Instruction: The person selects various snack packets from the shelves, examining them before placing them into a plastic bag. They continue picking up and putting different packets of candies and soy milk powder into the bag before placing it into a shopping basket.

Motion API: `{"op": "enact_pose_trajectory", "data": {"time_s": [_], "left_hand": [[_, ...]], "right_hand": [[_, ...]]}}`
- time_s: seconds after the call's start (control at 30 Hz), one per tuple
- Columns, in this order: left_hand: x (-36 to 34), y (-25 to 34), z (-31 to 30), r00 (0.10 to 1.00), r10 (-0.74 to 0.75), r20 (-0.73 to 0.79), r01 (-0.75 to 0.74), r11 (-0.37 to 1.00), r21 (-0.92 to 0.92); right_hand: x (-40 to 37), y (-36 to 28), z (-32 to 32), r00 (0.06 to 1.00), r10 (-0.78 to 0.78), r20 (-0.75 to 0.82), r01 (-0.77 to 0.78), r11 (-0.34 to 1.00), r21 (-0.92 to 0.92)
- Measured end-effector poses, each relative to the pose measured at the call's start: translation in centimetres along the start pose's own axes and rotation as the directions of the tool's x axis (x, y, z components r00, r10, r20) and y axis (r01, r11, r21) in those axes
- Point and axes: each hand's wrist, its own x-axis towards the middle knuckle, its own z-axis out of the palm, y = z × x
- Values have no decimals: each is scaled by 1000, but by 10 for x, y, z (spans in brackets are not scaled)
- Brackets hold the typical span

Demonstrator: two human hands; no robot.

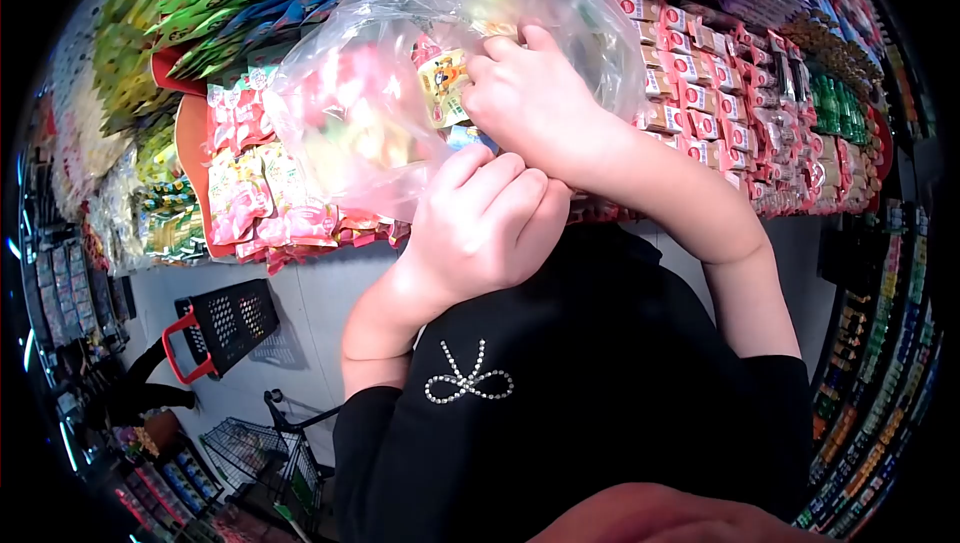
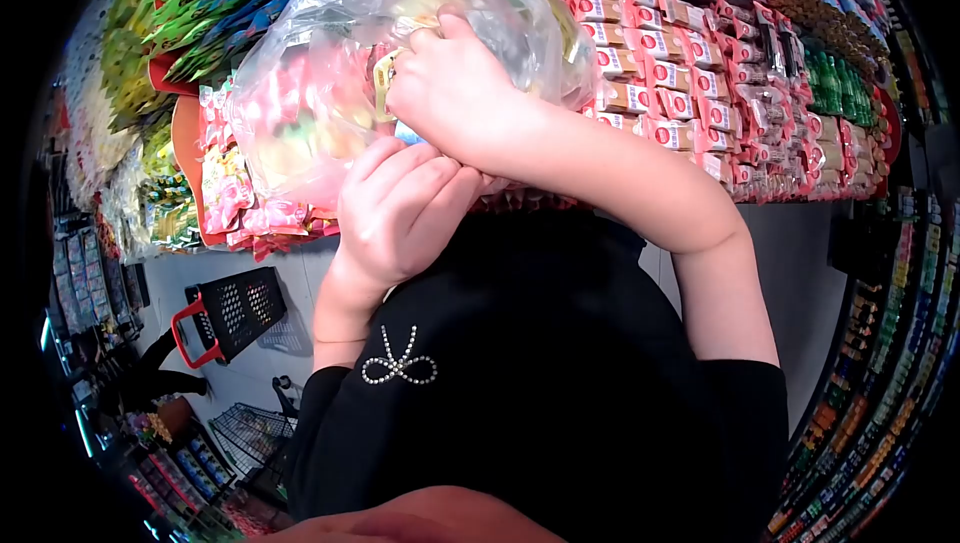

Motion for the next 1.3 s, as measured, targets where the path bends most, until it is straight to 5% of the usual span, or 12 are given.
{"op": "enact_pose_trajectory", "data": {"time_s": [0.23,0.43,0.5,0.63,0.7,0.83,0.93,0.97,1.03,1.1,1.17,1.3], "left_hand": [[-2,-9,0,996,-21,-88,31,993,111],[-3,-6,-7,984,-172,40,162,970,180],[-6,-7,-6,979,-202,27,195,965,176],[-8,-11,-3,980,-200,-8,196,954,225],[-7,-14,-2,981,-184,-68,194,956,219],[-1,-12,-10,960,-273,-60,279,938,204],[-5,-15,-12,924,-332,-187,369,904,216],[-4,-16,-13,925,-332,-184,367,905,213],[-2,-17,-15,898,-391,-202,430,875,221],[-7,-19,-16,905,-405,-132,425,880,211],[-8,-18,-13,737,-587,-336,541,810,-227],[4,-13,-29,643,-719,-263,504,657,-561]], "right_hand": [[1,7,22,994,0,-113,-2,1000,-25],[-1,14,18,991,-105,-84,97,991,-96],[-7,17,6,940,27,-341,-42,998,-37],[-17,21,-29,797,134,-589,-111,991,75],[-26,20,-44,828,219,-517,-164,975,151],[-36,23,-54,686,330,-649,-109,928,356],[-43,24,-51,613,609,-503,-28,653,757],[-45,23,-50,611,613,-501,-32,652,758],[-47,22,-51,642,693,-329,7,424,906],[-50,21,-56,650,685,-329,15,421,907],[-54,22,-63,768,491,-411,-4,645,764],[-62,19,-59,859,279,-429,70,767,638]]}}
